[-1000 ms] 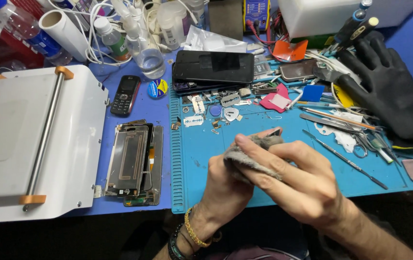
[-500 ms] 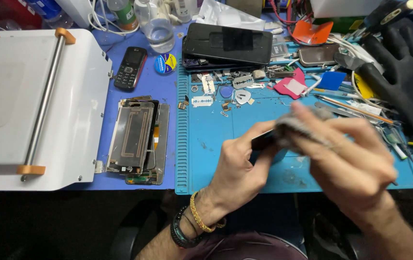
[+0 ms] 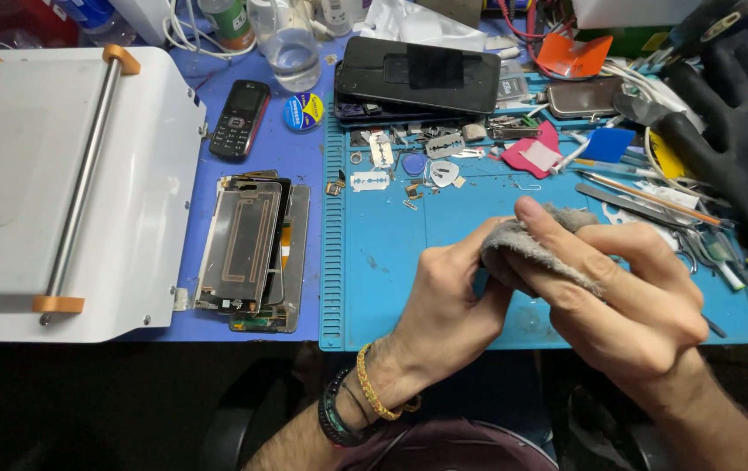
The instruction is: The person wipes a black rectangular screen with a cloth, then wipes a silver metal plate with the same cloth. The person handles the items one at a time and places them back on the workbench.
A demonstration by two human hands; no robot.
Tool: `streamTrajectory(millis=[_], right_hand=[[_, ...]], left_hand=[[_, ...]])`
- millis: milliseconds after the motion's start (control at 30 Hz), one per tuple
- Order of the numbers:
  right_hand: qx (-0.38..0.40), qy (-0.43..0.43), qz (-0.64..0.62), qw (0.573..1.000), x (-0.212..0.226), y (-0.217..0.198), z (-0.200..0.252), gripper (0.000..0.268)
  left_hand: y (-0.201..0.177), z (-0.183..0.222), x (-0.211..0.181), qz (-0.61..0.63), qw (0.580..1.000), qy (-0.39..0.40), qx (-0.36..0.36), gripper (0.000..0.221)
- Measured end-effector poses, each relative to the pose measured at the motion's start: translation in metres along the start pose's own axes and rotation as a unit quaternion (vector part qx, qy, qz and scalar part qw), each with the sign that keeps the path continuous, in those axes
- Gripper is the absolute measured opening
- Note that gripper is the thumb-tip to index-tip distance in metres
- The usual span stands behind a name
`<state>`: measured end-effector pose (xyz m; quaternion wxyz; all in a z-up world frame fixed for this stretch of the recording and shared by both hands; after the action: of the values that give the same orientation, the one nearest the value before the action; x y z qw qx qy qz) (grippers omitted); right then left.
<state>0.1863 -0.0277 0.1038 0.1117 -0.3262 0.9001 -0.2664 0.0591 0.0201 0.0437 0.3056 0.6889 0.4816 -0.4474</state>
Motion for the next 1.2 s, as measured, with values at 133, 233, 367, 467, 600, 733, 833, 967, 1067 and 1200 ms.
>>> streamTrajectory(millis=[133, 233, 367, 467, 600, 733, 833, 967, 1067, 1200], right_hand=[[-0.087, 0.111, -0.073, 0.987, -0.005, -0.003, 0.025, 0.016], [-0.169, 0.282, -0.097, 0.939, -0.031, -0.013, 0.052, 0.015], [-0.098, 0.308, -0.022, 0.946, -0.046, -0.022, 0.066, 0.017], [-0.063, 0.128, 0.076, 0.987, -0.029, -0.019, 0.032, 0.007], [0.011, -0.008, 0.099, 0.995, -0.011, 0.000, 0.000, 0.015], [-0.005, -0.003, 0.073, 0.997, 0.004, 0.003, -0.008, 0.018], [0.024, -0.046, 0.032, 0.998, 0.015, 0.003, -0.015, 0.033], [-0.008, -0.013, 0.017, 1.000, 0.006, 0.002, -0.010, 0.031], [-0.035, 0.070, -0.027, 0.997, 0.009, 0.005, -0.007, 0.025], [-0.032, 0.160, -0.179, 0.970, 0.020, 0.001, -0.011, 0.024]], left_hand=[[-0.001, -0.004, -0.002, -0.028, 1.000, 0.003, 0.007, 0.033], [-0.008, -0.009, -0.010, -0.016, 0.995, -0.095, -0.003, 0.041], [-0.006, -0.007, -0.008, -0.020, 0.996, -0.084, 0.000, 0.039], [-0.003, -0.006, -0.006, -0.042, 0.998, -0.052, 0.006, 0.036], [-0.002, -0.005, -0.001, -0.029, 0.999, -0.009, -0.017, 0.042], [-0.003, 0.000, 0.014, -0.067, 0.997, 0.020, -0.026, 0.042], [-0.003, 0.002, 0.015, -0.074, 0.992, 0.098, -0.006, 0.030], [-0.005, 0.001, 0.009, -0.045, 0.997, 0.059, -0.009, 0.035], [-0.001, -0.002, 0.007, -0.039, 0.997, 0.059, -0.002, 0.037], [0.000, -0.006, 0.001, -0.124, 0.991, 0.047, -0.006, 0.041]])
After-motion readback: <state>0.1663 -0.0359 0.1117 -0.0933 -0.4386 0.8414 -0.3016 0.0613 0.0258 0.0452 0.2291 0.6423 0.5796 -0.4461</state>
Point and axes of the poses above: each hand's wrist, its own z-axis away from the middle knuckle, its own y-axis out of the palm, x = y × z, the point moved 3 cm from there along -z, towards the middle knuckle, and after that the axes turned 6 degrees about -x, right-handed, at the moved point
